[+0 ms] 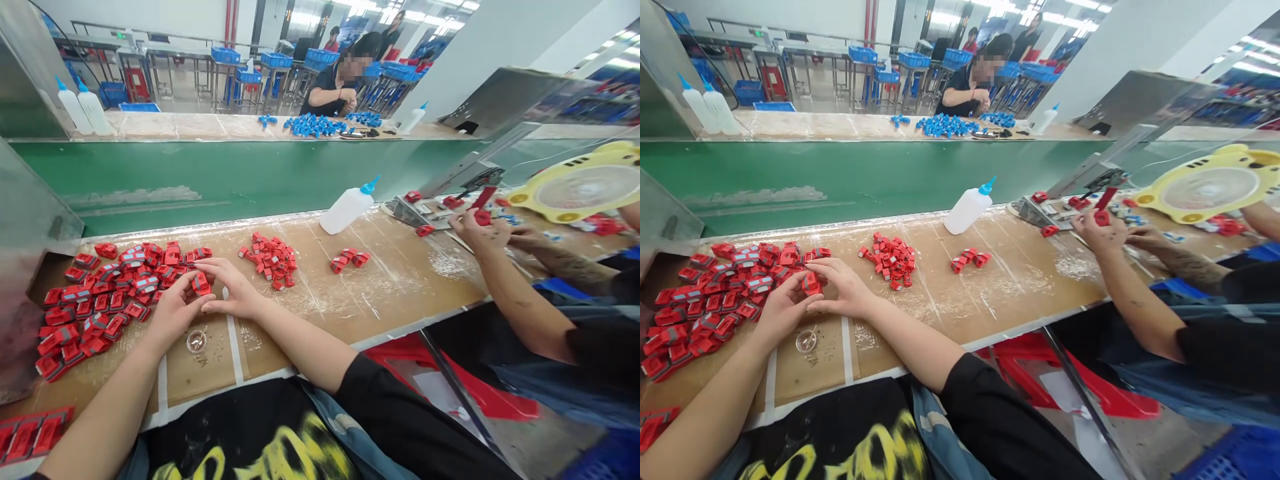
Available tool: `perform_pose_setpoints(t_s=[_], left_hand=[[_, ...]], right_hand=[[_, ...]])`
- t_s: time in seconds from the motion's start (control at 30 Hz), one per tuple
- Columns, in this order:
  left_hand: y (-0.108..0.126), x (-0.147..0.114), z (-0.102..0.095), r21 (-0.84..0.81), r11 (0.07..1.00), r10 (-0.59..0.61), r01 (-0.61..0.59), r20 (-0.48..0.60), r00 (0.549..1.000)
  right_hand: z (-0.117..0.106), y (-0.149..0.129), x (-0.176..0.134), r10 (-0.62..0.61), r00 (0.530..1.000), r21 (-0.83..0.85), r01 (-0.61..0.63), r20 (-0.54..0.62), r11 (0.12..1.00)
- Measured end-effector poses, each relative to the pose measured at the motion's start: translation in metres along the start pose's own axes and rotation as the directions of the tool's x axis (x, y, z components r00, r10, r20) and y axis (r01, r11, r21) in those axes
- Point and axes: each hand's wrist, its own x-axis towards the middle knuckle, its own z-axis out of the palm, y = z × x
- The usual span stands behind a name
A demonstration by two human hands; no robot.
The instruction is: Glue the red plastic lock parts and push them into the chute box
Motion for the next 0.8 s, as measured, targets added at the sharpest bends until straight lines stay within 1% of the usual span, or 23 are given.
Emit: perform_pose_setpoints(t_s=[0.1,0.2,0.33,0.43,0.5,0.53,0.6,0.67,0.7,0.77,0.8], left_hand=[[0.002,-0.002,0.003,0.021,1.000,0.003,-0.003,0.001,1.000],[-0.001,-0.003,0.004,0.016,1.000,-0.001,0.001,0.000,1.000],[-0.005,-0.004,0.004,-0.067,0.998,-0.003,0.003,0.001,1.000],[-0.005,-0.001,0.004,-0.130,0.992,0.007,-0.009,-0.011,1.000],[-0.005,0.000,0.003,-0.157,0.988,0.003,-0.003,0.003,1.000],[-0.005,0.001,0.002,-0.154,0.988,-0.005,0.008,0.021,1.000],[-0.005,0.001,0.000,-0.097,0.995,-0.021,0.027,0.060,0.998],[-0.006,0.001,-0.004,-0.028,0.999,-0.016,0.019,0.097,0.995],[-0.006,0.001,-0.006,-0.022,1.000,-0.001,0.004,0.110,0.994],[-0.006,0.001,-0.011,-0.070,0.997,0.032,-0.024,0.108,0.994],[-0.006,0.000,-0.013,-0.102,0.994,0.043,-0.035,0.075,0.996]], right_hand=[[0.003,0.003,-0.003,0.081,0.993,0.202,-0.098,0.089,0.974],[0.009,0.005,-0.005,0.108,0.992,0.316,-0.125,0.071,0.940],[0.015,0.006,-0.005,0.139,0.990,0.343,-0.143,0.036,0.929],[0.010,0.005,-0.002,0.138,0.990,0.309,-0.144,0.042,0.940],[0.002,0.002,0.001,0.091,0.993,0.230,-0.107,0.081,0.967],[-0.002,-0.001,0.003,0.046,0.993,0.168,-0.065,0.112,0.984],[-0.011,-0.009,0.006,-0.052,0.987,0.003,0.052,0.154,0.999],[-0.019,-0.017,0.003,-0.126,0.981,-0.200,0.154,0.145,0.968],[-0.025,-0.021,-0.001,-0.145,0.981,-0.297,0.177,0.126,0.938],[-0.038,-0.027,-0.021,-0.138,0.986,-0.451,0.165,0.093,0.877],[-0.047,-0.030,-0.037,-0.113,0.990,-0.505,0.140,0.083,0.852]])
